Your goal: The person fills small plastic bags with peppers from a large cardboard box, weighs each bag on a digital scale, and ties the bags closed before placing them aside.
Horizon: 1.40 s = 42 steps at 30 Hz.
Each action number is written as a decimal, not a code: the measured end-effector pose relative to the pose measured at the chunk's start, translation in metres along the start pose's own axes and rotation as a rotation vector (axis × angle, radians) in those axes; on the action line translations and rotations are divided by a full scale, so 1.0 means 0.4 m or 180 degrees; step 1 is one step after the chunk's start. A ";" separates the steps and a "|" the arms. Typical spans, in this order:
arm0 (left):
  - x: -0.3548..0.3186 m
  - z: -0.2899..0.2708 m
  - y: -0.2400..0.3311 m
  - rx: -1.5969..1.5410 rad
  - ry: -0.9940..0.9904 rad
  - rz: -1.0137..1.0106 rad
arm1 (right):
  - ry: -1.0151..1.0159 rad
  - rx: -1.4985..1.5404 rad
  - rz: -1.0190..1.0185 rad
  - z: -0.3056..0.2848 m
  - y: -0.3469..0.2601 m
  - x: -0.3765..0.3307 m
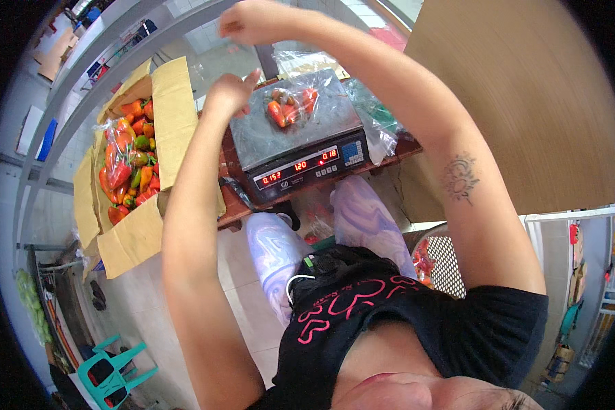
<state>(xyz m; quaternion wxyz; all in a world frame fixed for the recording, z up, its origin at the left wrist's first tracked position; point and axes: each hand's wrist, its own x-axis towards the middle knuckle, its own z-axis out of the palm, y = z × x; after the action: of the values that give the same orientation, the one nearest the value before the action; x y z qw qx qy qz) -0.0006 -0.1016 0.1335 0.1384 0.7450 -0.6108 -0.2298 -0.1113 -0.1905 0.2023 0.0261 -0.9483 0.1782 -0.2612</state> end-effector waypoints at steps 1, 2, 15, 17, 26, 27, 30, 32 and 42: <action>-0.022 0.001 0.000 -0.0048 0.0011 -0.0039 | 0.0044 0.0212 -0.0022 0.036 -0.049 0.047; -0.029 0.010 -0.046 -0.0162 0.0091 0.0076 | 0.0002 0.0336 -0.0250 0.066 -0.128 0.099; -0.133 0.275 -0.144 -0.2320 0.0258 0.0429 | -0.3793 -0.0776 0.0088 0.657 -0.477 0.258; -0.146 0.277 -0.148 -0.2463 0.0276 0.0426 | -0.3765 -0.0823 -0.0157 0.705 -0.507 0.269; -0.166 0.280 -0.197 -0.2763 0.0235 0.0321 | -0.3506 -0.0623 -0.0773 0.855 -0.604 0.294; -0.168 0.279 -0.196 -0.2778 0.0225 0.0324 | -0.3489 -0.0614 -0.0791 0.863 -0.606 0.291; -0.171 0.281 -0.187 -0.2794 0.0160 0.0344 | -0.3369 -0.0590 -0.0854 0.875 -0.607 0.300; -0.160 0.282 -0.177 -0.2800 0.0107 0.0358 | -0.3247 -0.0528 -0.0873 0.866 -0.589 0.301; -0.066 0.194 -0.148 -0.2508 -0.0055 -0.0010 | 0.1637 0.0961 -0.0482 0.180 -0.329 0.193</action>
<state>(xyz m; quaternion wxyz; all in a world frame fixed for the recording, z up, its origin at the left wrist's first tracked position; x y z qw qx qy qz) 0.0059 -0.0571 0.0427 0.4082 0.6338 -0.4758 -0.4531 0.0295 -0.0979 0.1966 0.1012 -0.8471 0.0670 -0.5173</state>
